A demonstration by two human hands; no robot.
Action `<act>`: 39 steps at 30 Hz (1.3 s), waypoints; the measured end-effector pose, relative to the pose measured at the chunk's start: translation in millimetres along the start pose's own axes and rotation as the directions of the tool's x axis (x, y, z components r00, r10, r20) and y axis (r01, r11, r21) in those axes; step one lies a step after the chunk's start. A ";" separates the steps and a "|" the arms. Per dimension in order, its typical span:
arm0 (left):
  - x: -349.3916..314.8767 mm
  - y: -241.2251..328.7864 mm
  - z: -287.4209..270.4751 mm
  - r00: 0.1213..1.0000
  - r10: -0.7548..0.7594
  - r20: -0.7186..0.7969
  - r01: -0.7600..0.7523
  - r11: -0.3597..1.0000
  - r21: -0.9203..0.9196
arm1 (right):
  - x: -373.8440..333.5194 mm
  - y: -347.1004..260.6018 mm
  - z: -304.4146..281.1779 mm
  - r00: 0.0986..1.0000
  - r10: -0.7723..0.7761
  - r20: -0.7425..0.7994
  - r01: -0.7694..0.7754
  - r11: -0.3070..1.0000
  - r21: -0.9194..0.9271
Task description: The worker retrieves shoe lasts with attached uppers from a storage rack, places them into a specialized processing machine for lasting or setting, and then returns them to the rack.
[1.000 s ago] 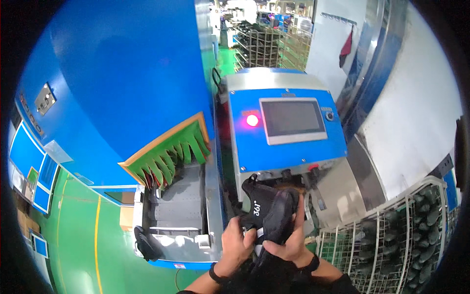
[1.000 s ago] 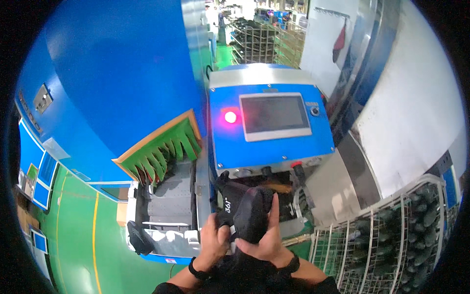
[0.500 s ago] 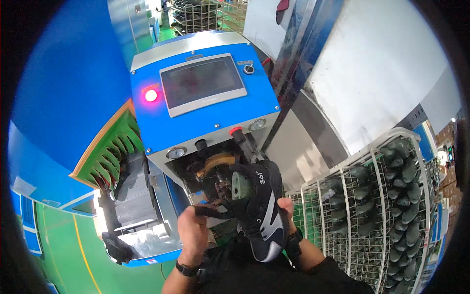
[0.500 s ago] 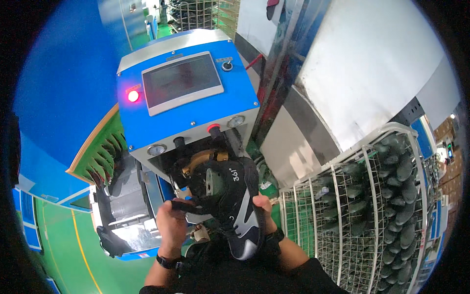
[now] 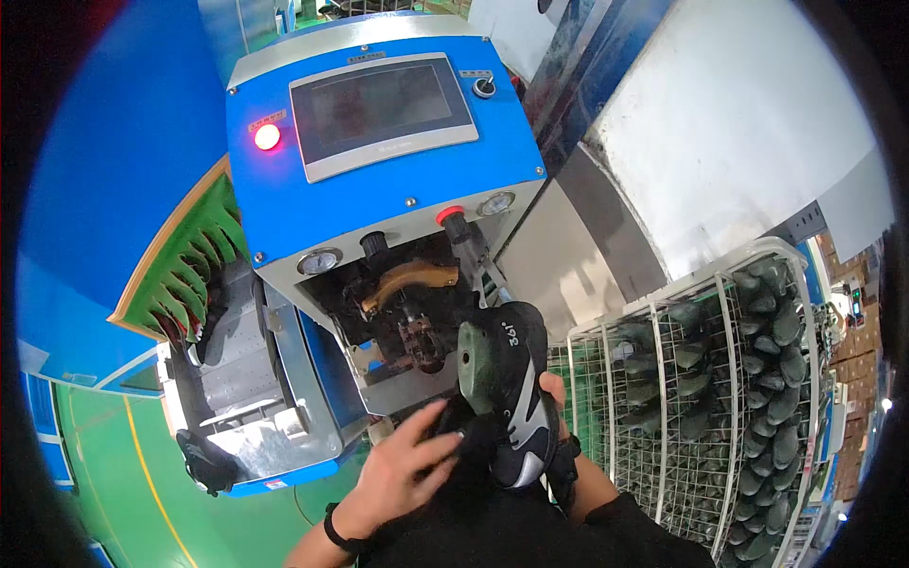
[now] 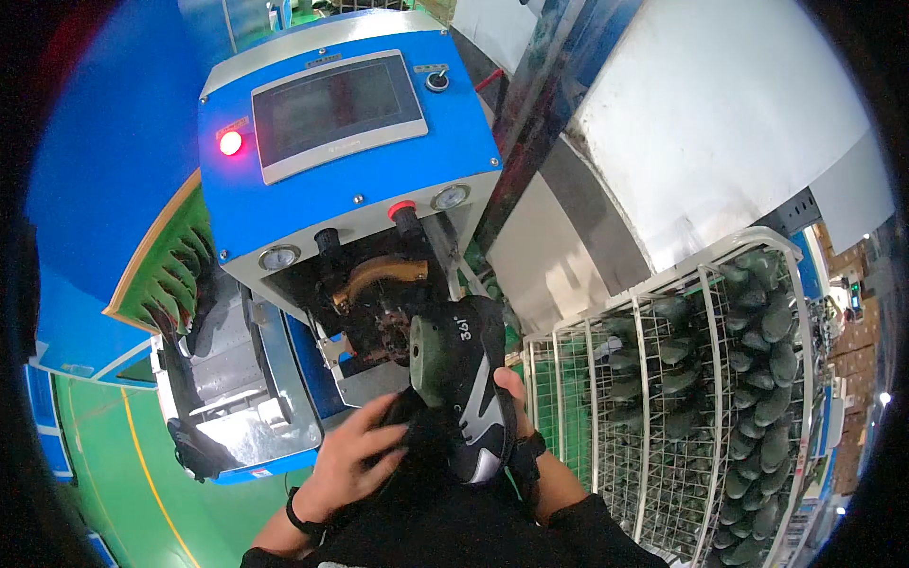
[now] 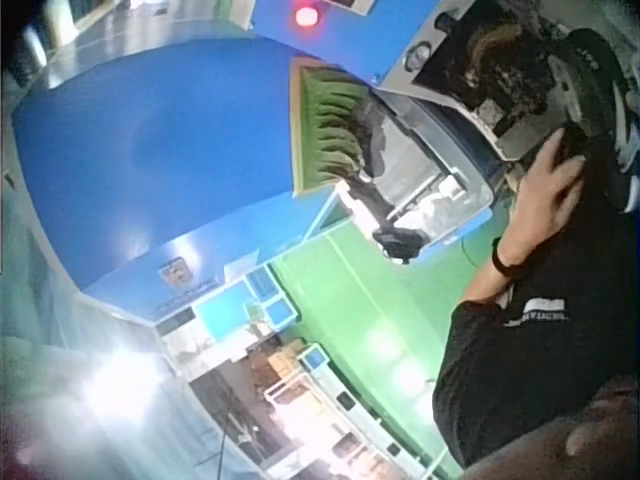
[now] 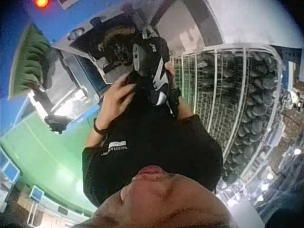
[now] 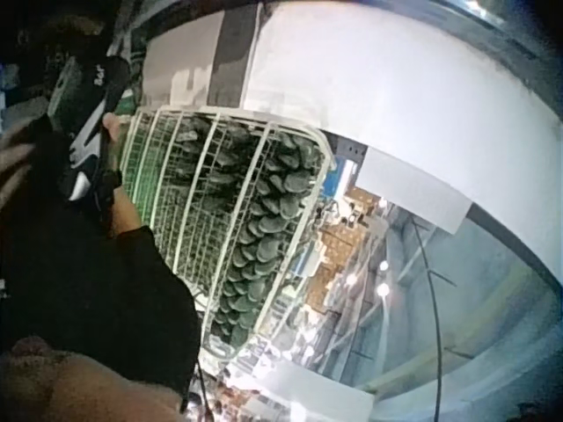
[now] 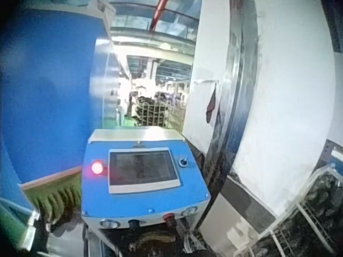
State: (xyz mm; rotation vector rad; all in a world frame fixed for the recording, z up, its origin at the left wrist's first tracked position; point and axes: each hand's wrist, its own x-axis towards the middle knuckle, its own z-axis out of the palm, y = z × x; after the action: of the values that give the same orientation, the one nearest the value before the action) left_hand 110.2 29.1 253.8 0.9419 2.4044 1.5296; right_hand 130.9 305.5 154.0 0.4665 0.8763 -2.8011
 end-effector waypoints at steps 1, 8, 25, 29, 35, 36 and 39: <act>2.4 -5.1 -2.0 1.000 -0.003 0.001 0.003 1.000 -0.004 | 0.5 -2.8 0.3 1.000 0.007 -0.020 -0.007 1.000 -0.004; -13.3 -98.6 15.1 0.749 -0.619 0.236 0.662 0.710 -0.240 | 19.1 -19.5 28.5 0.988 -0.154 0.010 0.126 0.767 -0.629; -51.4 -130.1 -5.9 0.677 -0.697 0.238 0.383 0.058 -0.922 | 67.1 -4.3 87.1 0.974 -0.030 0.223 0.204 0.537 -0.819; -37.0 -114.8 -21.3 0.802 -0.469 0.370 0.580 0.460 -0.673 | 43.7 16.7 44.0 0.999 0.001 -0.034 -0.018 0.867 -0.498; -14.5 -34.4 -30.2 0.992 0.064 0.109 -0.062 0.998 -0.022 | 18.9 20.9 38.2 0.992 -0.091 0.084 0.097 0.993 -0.066; -14.8 -31.9 -30.2 0.988 0.074 0.134 -0.069 0.997 -0.040 | 13.9 19.3 38.0 0.988 -0.124 0.091 0.129 0.990 -0.059; -11.6 -27.6 -31.9 0.982 0.161 0.101 -0.161 0.987 -0.008 | -0.5 11.7 36.7 0.970 -0.224 0.094 0.231 0.971 -0.069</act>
State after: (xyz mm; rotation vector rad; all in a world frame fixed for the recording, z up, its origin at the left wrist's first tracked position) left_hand 93.9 -9.9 242.9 1.2107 2.3082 1.4922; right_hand 125.4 274.8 176.6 0.2448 1.0802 -2.9502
